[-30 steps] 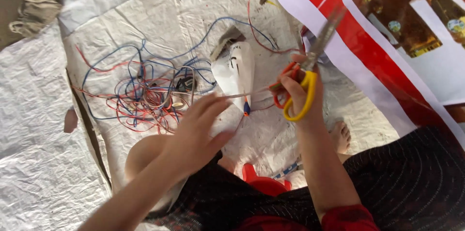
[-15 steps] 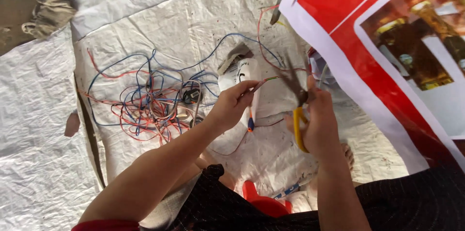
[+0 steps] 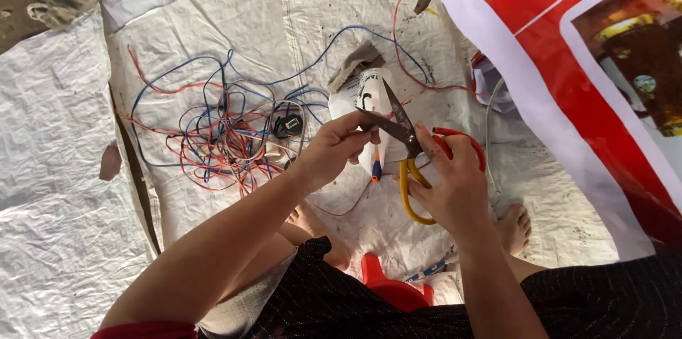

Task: Stripping insulation from electrical wires using scissors while sitting on the floor.

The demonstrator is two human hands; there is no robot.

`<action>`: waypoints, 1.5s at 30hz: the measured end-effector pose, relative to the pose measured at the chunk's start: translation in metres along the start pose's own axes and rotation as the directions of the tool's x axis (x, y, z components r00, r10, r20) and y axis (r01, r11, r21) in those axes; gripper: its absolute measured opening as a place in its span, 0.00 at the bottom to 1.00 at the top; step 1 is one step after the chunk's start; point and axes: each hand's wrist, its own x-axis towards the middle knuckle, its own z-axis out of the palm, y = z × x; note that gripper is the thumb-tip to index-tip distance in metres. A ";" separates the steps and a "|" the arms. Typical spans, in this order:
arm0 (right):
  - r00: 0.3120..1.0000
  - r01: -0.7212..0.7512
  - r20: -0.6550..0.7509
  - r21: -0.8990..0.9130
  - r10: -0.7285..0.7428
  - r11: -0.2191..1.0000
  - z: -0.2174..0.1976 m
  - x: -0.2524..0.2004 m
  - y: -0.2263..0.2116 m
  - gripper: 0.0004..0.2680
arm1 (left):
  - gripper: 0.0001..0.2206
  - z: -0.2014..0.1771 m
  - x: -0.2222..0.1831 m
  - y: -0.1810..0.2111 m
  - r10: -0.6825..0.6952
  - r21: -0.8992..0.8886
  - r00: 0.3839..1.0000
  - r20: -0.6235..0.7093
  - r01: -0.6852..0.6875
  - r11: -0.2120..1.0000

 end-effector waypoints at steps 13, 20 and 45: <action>0.993 0.100 -0.075 0.061 -0.095 0.993 0.009 -0.006 -0.007 0.29 | 0.16 -0.020 -0.015 0.009 0.083 0.010 0.990 0.112 -0.085 0.996; 0.989 0.126 -0.082 0.025 -0.123 0.992 0.012 -0.009 -0.011 0.28 | 0.16 -0.025 -0.022 0.009 0.092 0.010 0.991 0.101 -0.093 0.996; 0.857 -0.383 0.061 0.738 0.511 0.555 0.039 0.014 0.021 0.10 | 0.15 -0.005 -0.009 0.010 -0.060 -0.011 0.993 0.098 0.061 0.998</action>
